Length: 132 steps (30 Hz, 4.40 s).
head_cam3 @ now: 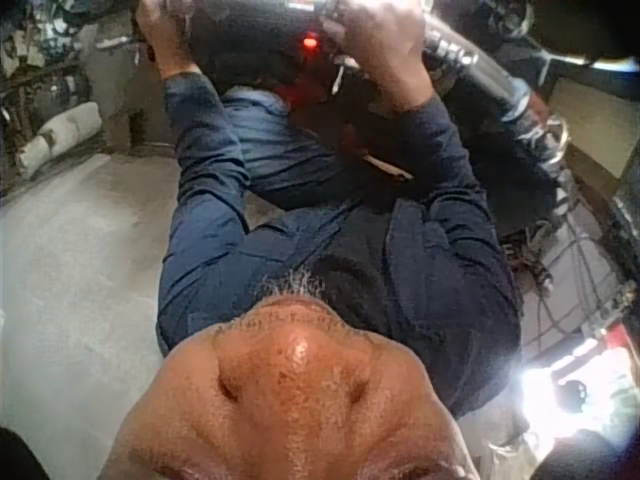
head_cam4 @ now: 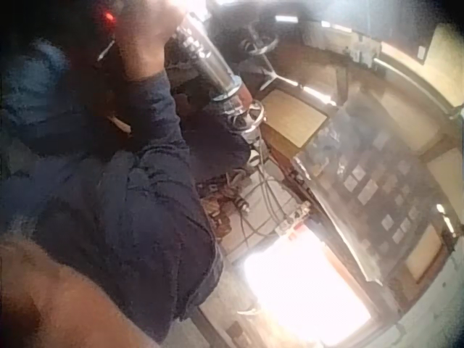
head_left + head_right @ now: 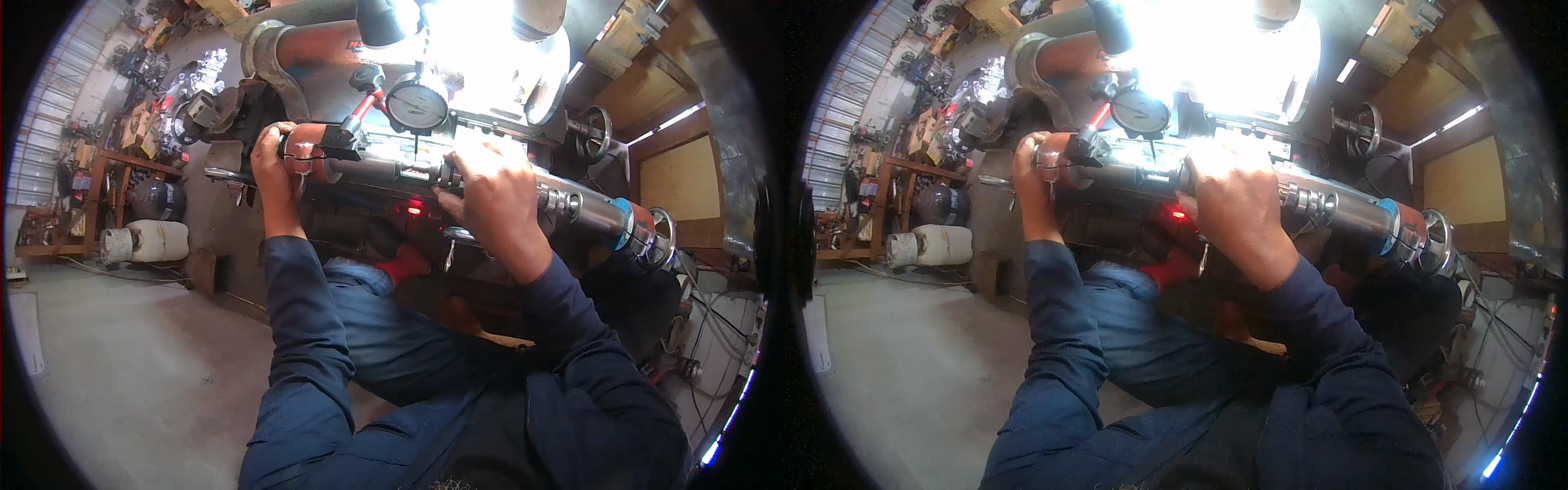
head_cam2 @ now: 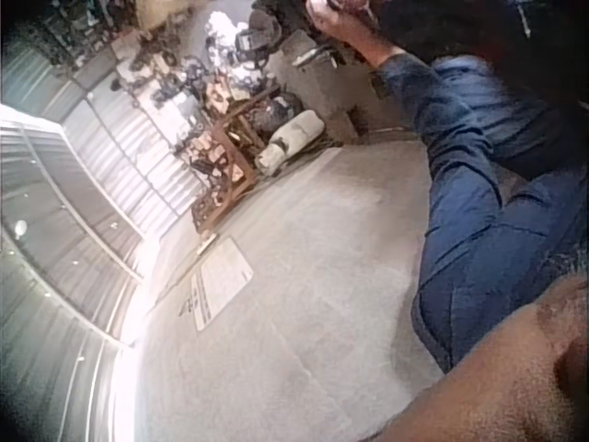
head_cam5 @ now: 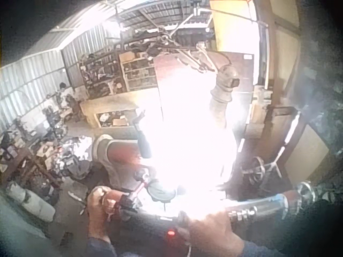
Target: The person cleans a small cylindrical valve component by hand using a cloth, then inserts the component into a lathe and secures it, adjusts the lathe controls, and operates the machine.
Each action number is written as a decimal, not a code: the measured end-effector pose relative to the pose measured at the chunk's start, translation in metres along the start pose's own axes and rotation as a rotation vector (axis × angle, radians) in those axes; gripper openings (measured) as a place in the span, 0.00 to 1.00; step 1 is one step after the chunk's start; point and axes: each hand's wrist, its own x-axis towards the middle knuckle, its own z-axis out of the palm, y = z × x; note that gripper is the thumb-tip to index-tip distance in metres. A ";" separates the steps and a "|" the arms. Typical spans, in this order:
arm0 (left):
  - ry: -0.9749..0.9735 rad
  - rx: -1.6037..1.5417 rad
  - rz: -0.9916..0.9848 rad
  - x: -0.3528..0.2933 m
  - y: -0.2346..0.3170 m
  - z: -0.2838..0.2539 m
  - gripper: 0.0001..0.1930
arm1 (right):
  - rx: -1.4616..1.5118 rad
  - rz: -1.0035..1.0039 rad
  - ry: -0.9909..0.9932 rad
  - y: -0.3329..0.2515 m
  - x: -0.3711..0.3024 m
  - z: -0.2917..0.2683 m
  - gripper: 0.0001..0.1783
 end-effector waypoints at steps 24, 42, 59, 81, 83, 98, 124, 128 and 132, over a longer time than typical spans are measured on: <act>-0.352 -0.041 -0.482 0.020 0.021 -0.025 0.20 | 0.021 0.010 -0.042 0.000 0.000 -0.002 0.25; -0.225 -0.626 -0.194 -0.001 -0.011 0.006 0.27 | 0.056 0.575 0.277 0.167 -0.124 -0.142 0.21; 0.036 -0.386 -0.347 0.006 0.007 0.002 0.13 | 0.983 0.956 0.262 0.332 -0.239 -0.155 0.22; 0.167 -0.303 -0.230 0.019 -0.012 -0.048 0.11 | 0.547 0.832 -0.138 0.305 -0.288 -0.163 0.16; 0.131 -0.348 -0.237 0.023 -0.017 -0.055 0.10 | 0.536 0.775 -0.109 0.307 -0.289 -0.177 0.16; -0.016 -0.404 -0.235 0.007 -0.004 -0.022 0.14 | 0.549 0.865 0.153 0.338 -0.230 -0.157 0.22; -0.108 -0.480 -0.333 0.020 -0.004 -0.011 0.09 | 0.442 0.797 -0.016 0.262 -0.167 -0.148 0.24; -0.120 -0.511 -0.259 0.016 -0.008 -0.023 0.06 | 0.468 0.669 0.038 0.279 -0.180 -0.147 0.22; 0.027 -0.401 -0.390 0.011 0.002 -0.012 0.14 | 0.577 0.877 0.221 0.344 -0.219 -0.152 0.19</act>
